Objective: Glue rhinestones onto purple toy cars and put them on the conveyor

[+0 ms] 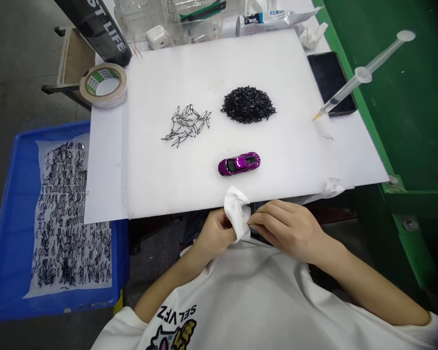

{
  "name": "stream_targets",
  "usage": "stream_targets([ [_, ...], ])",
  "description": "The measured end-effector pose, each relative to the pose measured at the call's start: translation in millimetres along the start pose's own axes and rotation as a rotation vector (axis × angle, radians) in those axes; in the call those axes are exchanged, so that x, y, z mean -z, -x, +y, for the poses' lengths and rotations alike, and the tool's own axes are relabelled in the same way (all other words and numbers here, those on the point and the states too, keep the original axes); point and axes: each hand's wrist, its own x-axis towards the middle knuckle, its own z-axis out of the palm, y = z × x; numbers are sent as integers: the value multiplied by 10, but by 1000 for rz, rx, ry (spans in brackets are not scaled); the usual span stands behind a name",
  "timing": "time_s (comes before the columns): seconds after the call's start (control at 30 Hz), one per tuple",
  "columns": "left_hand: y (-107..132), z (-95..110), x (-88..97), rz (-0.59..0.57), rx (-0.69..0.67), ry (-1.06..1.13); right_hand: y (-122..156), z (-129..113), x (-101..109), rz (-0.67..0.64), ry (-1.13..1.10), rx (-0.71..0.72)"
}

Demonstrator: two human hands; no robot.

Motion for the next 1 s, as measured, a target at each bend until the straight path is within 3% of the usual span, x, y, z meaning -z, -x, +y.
stream_targets([
  [0.07,10,8,6,8,-4,-28,28,39,116,-14,-14,-49],
  [0.13,50,54,62,-24,-30,-195,67,99,264,16,-75,-169],
  [0.27,261,325,323,-170,-158,-997,95,218,470,195,-211,-344],
  [0.33,376,509,460,-83,-226,-1198,47,252,479,266,-241,-366],
  [0.43,402,732,542,127,-409,-1190,-105,280,412,349,-288,-447],
  [0.5,281,816,495,247,-590,-1191,-236,293,348,389,-329,-499],
  [0.6,-9,868,352,253,-765,-1272,-416,307,259,383,-429,-565],
  [0.73,-257,893,243,250,-750,-1293,-547,329,182,323,-625,-660],
  [0.83,-270,907,282,259,-692,-1183,-577,367,135,236,-803,-720],
  [0.93,-232,921,361,175,-613,-1027,-586,411,71,103,-949,-750],
  [1.0,-207,931,392,139,-574,-970,-590,429,29,87,-975,-762],
])
